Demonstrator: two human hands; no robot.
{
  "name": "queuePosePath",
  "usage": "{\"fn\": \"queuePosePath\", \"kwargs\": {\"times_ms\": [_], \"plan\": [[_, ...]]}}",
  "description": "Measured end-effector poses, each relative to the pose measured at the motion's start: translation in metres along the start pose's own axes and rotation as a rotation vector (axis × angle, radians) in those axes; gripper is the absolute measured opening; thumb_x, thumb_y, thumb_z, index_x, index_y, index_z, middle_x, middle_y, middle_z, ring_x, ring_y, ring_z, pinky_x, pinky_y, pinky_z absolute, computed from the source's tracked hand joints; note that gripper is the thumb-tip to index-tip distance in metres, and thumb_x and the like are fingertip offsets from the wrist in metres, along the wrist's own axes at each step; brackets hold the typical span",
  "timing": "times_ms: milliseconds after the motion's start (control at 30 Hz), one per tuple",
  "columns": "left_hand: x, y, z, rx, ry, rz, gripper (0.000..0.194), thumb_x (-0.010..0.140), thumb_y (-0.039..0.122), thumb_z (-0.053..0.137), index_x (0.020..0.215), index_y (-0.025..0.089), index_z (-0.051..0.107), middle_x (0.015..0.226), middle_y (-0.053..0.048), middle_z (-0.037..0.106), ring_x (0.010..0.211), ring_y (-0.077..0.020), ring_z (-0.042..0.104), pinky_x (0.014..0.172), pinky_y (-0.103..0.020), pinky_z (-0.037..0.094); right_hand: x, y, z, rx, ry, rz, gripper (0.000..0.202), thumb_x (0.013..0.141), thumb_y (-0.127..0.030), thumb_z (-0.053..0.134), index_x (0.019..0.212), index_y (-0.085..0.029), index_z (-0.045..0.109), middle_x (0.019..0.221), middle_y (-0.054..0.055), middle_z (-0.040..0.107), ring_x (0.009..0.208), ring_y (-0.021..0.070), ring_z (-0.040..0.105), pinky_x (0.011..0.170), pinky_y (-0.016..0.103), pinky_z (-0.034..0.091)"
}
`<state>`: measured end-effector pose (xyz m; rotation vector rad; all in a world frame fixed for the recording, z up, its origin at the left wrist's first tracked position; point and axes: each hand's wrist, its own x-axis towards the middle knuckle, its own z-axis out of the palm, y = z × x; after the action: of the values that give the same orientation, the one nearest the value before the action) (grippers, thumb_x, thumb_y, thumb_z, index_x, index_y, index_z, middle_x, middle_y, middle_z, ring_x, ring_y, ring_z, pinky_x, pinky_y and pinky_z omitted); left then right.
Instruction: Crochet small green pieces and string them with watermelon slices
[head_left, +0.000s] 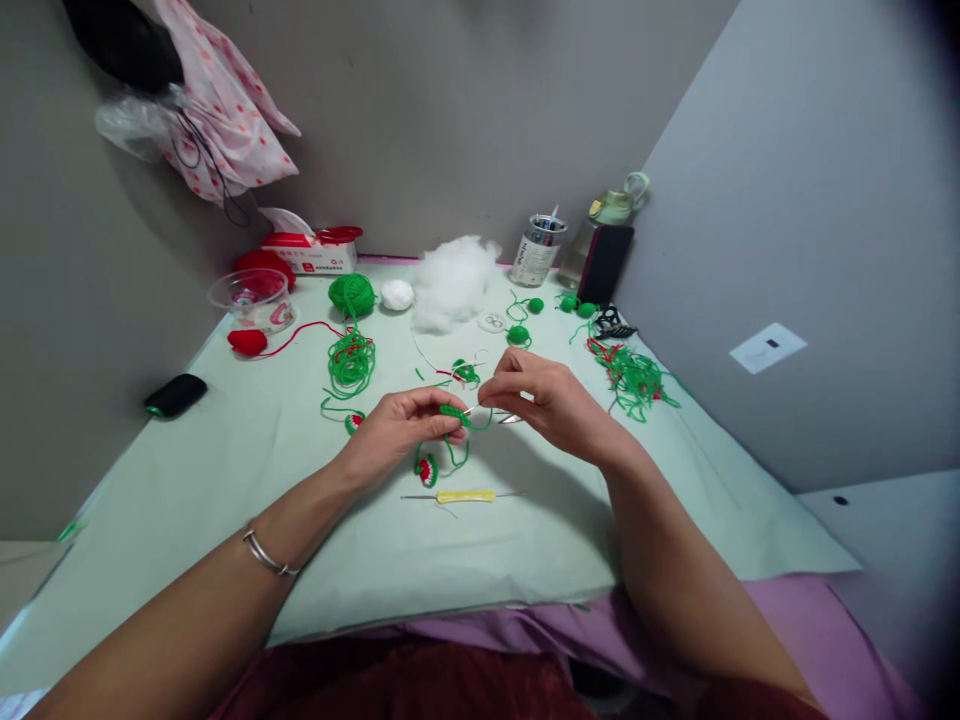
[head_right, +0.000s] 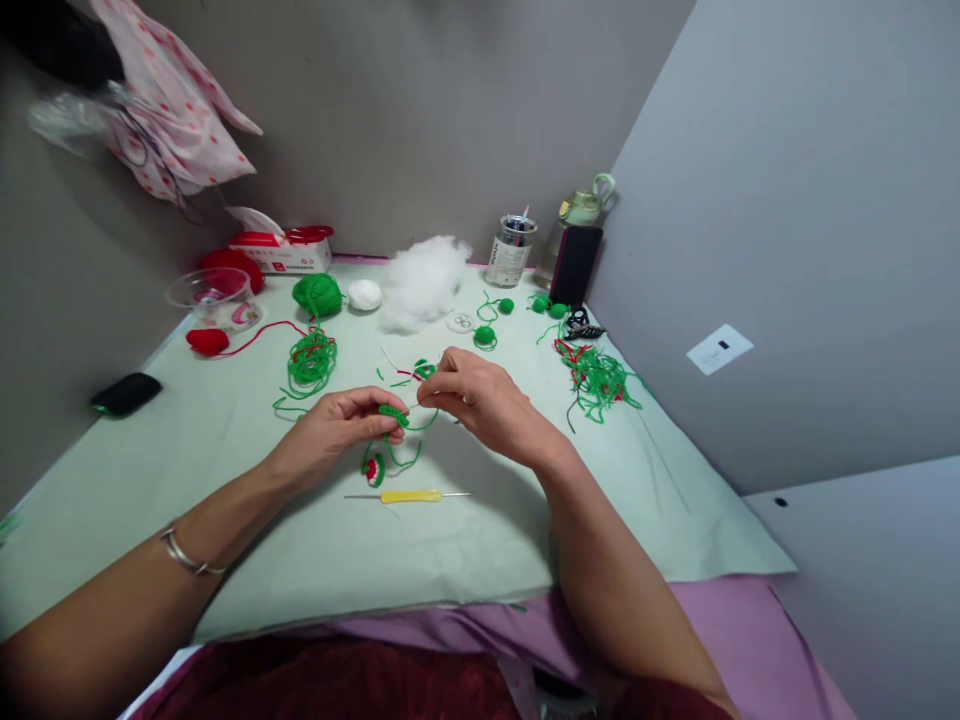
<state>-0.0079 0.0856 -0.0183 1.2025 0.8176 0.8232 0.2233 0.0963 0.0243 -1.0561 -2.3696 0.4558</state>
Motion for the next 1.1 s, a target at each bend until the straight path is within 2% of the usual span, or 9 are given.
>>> {"fn": "queuePosePath", "kwargs": {"times_ms": [200, 400, 567, 1100], "plan": [[-0.0006, -0.0025, -0.0039, -0.012, -0.046, 0.009, 0.02, 0.087, 0.031, 0.074, 0.104, 0.021, 0.076, 0.086, -0.004, 0.076, 0.084, -0.0186, 0.072, 0.07, -0.028, 0.053, 0.0002, 0.0011, -0.0002, 0.018, 0.023, -0.059, 0.014, 0.098, -0.018, 0.06, 0.094, -0.024, 0.073, 0.087, 0.001, 0.056, 0.079, 0.0136, 0.056, 0.07, 0.027, 0.043], [-0.0002, -0.0012, -0.0028, -0.045, -0.079, 0.003, 0.016, 0.089, 0.031, 0.072, 0.1, 0.02, 0.075, 0.086, -0.004, 0.074, 0.083, -0.0176, 0.071, 0.076, -0.029, 0.054, 0.0012, -0.0008, 0.0036, 0.021, 0.071, -0.114, 0.014, 0.097, -0.018, 0.061, 0.092, -0.023, 0.073, 0.086, 0.002, 0.055, 0.08, 0.0142, 0.056, 0.07, 0.027, 0.044], [0.0003, 0.0018, -0.0008, -0.103, -0.052, 0.016, 0.015, 0.088, 0.029, 0.073, 0.099, 0.02, 0.07, 0.082, -0.001, 0.07, 0.078, -0.0151, 0.07, 0.077, -0.029, 0.054, 0.0018, -0.0013, 0.0045, 0.012, 0.068, -0.112, 0.013, 0.097, -0.018, 0.062, 0.093, -0.023, 0.073, 0.088, 0.002, 0.057, 0.079, 0.0139, 0.057, 0.07, 0.027, 0.044], [-0.0001, 0.0036, -0.001, -0.112, -0.038, 0.016, 0.012, 0.085, 0.028, 0.074, 0.092, 0.019, 0.069, 0.081, -0.001, 0.068, 0.077, -0.0159, 0.068, 0.08, -0.032, 0.054, 0.0009, 0.0042, -0.0012, -0.018, 0.099, -0.113, 0.016, 0.099, -0.02, 0.057, 0.094, -0.024, 0.072, 0.087, 0.002, 0.061, 0.076, 0.0137, 0.057, 0.068, 0.028, 0.046]]}}
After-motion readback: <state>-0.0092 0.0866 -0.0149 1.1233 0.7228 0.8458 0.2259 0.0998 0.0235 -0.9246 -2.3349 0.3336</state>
